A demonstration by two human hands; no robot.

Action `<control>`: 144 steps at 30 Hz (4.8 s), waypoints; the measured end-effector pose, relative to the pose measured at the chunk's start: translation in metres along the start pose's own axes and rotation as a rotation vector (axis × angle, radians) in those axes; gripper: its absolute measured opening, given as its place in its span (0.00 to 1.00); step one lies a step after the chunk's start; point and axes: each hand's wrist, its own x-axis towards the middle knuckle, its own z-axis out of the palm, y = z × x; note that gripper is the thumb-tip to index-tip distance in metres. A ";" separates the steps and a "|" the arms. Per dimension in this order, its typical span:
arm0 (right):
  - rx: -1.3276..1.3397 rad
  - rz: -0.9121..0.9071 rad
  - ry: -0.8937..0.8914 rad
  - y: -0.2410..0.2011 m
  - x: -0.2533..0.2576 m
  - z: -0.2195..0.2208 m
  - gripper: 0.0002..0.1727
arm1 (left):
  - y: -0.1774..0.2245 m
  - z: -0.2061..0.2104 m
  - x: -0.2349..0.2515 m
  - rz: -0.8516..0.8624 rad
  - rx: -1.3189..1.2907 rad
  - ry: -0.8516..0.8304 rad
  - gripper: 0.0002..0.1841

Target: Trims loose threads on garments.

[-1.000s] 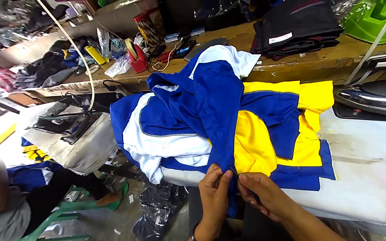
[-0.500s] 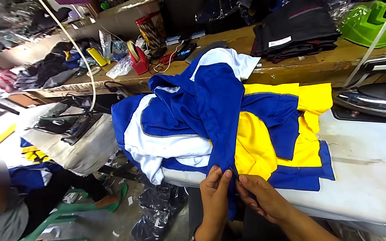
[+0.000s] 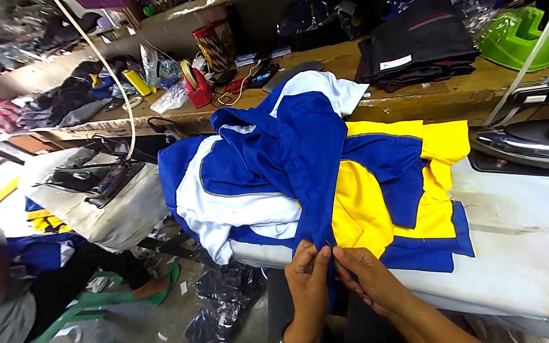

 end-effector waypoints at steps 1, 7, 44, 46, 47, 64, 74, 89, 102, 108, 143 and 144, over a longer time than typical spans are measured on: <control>-0.004 -0.021 0.006 0.001 0.000 0.001 0.26 | 0.000 0.001 0.000 -0.012 -0.015 0.006 0.08; -0.099 -0.128 -0.039 0.006 -0.002 -0.001 0.23 | 0.004 0.001 0.002 -0.072 -0.061 0.031 0.08; -0.043 -0.107 0.052 0.005 0.001 0.006 0.25 | 0.007 0.002 0.000 -0.265 -0.263 -0.040 0.07; -0.052 -0.107 0.046 0.005 0.000 0.006 0.25 | 0.007 0.003 0.000 -0.266 -0.273 -0.033 0.07; -0.064 -0.095 0.022 0.004 -0.001 0.005 0.25 | 0.008 0.003 0.000 -0.275 -0.280 -0.024 0.08; -0.213 -0.354 -0.006 -0.027 0.037 -0.006 0.09 | 0.033 -0.022 0.038 -0.062 0.157 -0.148 0.10; -1.593 -0.747 -0.005 -0.100 0.006 -0.032 0.30 | 0.047 -0.020 0.045 -0.232 0.030 -0.258 0.11; -2.142 -0.904 -0.294 -0.146 0.006 0.003 0.19 | 0.051 -0.017 0.049 -0.172 0.161 -0.308 0.11; -2.149 -0.873 -0.360 -0.148 0.009 0.006 0.19 | 0.051 -0.016 0.049 -0.161 0.208 -0.321 0.10; -2.140 -0.859 -0.400 -0.150 0.011 0.010 0.19 | 0.051 -0.016 0.049 -0.152 0.218 -0.338 0.10; -0.095 -0.261 0.202 -0.024 0.014 0.001 0.04 | 0.036 -0.015 0.032 -0.577 -0.335 -0.244 0.08; -0.135 -0.292 0.246 -0.021 0.015 0.003 0.04 | 0.037 -0.014 0.032 -0.634 -0.374 -0.227 0.09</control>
